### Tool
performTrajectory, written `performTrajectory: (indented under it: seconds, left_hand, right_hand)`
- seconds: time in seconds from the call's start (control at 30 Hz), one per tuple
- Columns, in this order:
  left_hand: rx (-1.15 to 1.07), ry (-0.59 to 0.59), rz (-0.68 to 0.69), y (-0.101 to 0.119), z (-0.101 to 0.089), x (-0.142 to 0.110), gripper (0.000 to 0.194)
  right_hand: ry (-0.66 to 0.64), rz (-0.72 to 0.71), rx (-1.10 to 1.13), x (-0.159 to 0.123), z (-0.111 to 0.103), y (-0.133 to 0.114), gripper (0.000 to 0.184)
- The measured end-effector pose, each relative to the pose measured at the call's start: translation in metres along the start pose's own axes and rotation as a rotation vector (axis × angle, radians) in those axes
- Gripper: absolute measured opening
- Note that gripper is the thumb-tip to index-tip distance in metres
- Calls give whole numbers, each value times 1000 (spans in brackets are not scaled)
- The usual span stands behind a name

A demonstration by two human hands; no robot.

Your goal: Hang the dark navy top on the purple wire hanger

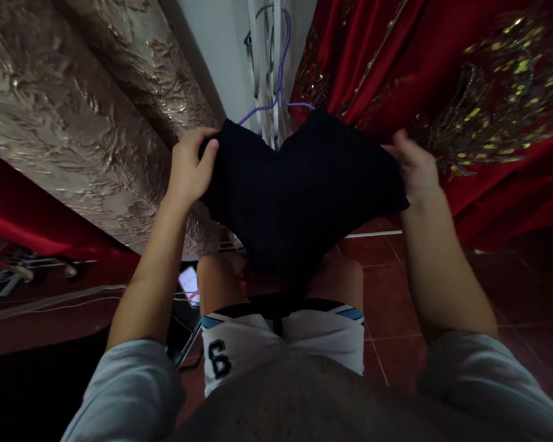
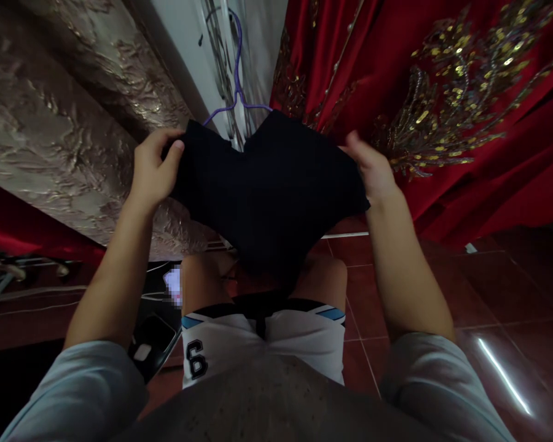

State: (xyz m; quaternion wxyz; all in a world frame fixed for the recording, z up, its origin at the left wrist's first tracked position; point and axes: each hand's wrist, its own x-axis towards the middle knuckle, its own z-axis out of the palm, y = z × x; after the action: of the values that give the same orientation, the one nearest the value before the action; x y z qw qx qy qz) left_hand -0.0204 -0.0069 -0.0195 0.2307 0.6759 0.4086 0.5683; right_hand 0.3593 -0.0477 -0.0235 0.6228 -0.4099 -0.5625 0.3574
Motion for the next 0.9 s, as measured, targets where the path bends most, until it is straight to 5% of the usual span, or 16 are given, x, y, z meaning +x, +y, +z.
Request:
performTrajectory:
  seconds: [0.1,0.2,0.3,0.37,0.47,0.53,0.6,0.73,0.83,0.9]
  left_hand:
    - [47,15,115,8,4,-6,32]
    - [68,56,198,23,10,-15,32]
    - [-80,20,120,47,15,-23,23]
    - [-274,-124,-51,66,16,-30,26]
    - [-457,-439,-383,88,13,-44,36]
    - [-443,-547,-508,92,7,-58,36]
    - [-377,-617,-555,87,-4,-72,33]
    - [-151,-809,-640,76,-37,-89,26]
    - [13,-916,-620,76,-64,-89,29]
    - [57,-949,-592,74,-75,-86,31]
  right_hand:
    - [-194,108,140,-10,0,-19,10]
    - [-129,-30,169,-25,9,-36,26]
    - [-158,-112,200,-50,25,-46,23]
    - [-361,-175,119,-72,40,-48,29]
    - [-893,-266,-167,-98,64,-46,43]
    - [-1098,-274,-242,-102,74,-39,33]
    - [-1031,-277,-237,-94,77,-24,22]
    - [-558,-258,-353,-65,65,28,39]
    - [-460,-105,-395,-57,59,72,71]
    - [-458,38,-308,-61,61,90,72]
